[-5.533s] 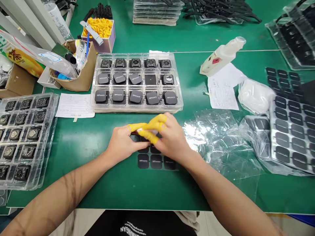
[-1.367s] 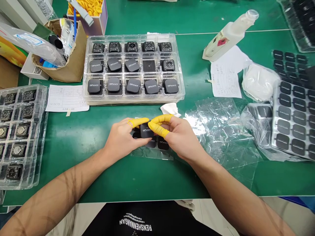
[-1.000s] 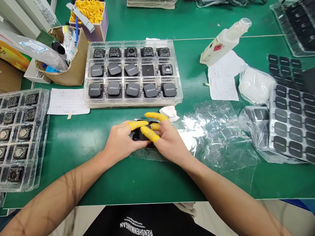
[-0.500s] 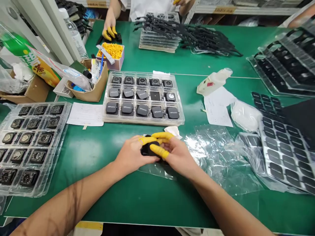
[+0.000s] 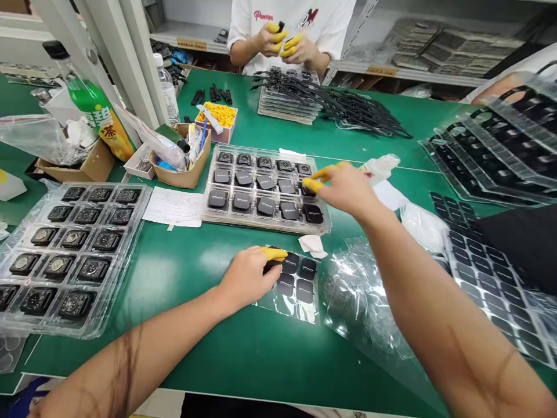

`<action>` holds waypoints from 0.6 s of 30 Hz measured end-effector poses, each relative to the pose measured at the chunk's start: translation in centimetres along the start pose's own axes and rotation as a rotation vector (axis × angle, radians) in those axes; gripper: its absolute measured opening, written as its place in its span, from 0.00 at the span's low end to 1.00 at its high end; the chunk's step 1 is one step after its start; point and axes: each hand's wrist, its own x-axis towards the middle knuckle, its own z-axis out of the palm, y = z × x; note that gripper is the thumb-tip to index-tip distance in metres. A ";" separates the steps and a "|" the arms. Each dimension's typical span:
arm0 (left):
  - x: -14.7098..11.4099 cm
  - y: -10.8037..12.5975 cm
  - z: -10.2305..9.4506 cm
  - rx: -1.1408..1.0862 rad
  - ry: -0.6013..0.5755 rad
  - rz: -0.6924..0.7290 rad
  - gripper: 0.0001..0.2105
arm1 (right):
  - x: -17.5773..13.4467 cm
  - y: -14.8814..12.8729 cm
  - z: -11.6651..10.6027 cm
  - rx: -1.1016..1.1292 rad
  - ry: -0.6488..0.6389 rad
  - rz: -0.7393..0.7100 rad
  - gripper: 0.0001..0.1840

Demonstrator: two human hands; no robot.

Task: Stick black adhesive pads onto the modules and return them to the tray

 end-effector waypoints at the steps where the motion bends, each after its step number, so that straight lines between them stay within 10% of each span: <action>1: 0.0 0.0 0.0 -0.005 -0.005 0.004 0.14 | -0.2 0.4 -0.1 -0.010 -0.066 0.004 0.14; 8: 0.2 0.1 -0.3 -0.012 -0.009 -0.017 0.14 | -2.0 0.6 -1.8 0.352 -0.129 0.105 0.23; 12: 0.4 0.4 -0.6 -0.043 -0.025 -0.110 0.13 | -8.8 -2.5 -1.9 0.896 -0.052 0.098 0.23; 18: 0.7 0.6 -0.6 -0.178 -0.075 -0.313 0.35 | -17.6 -6.7 1.3 1.293 -0.355 0.431 0.27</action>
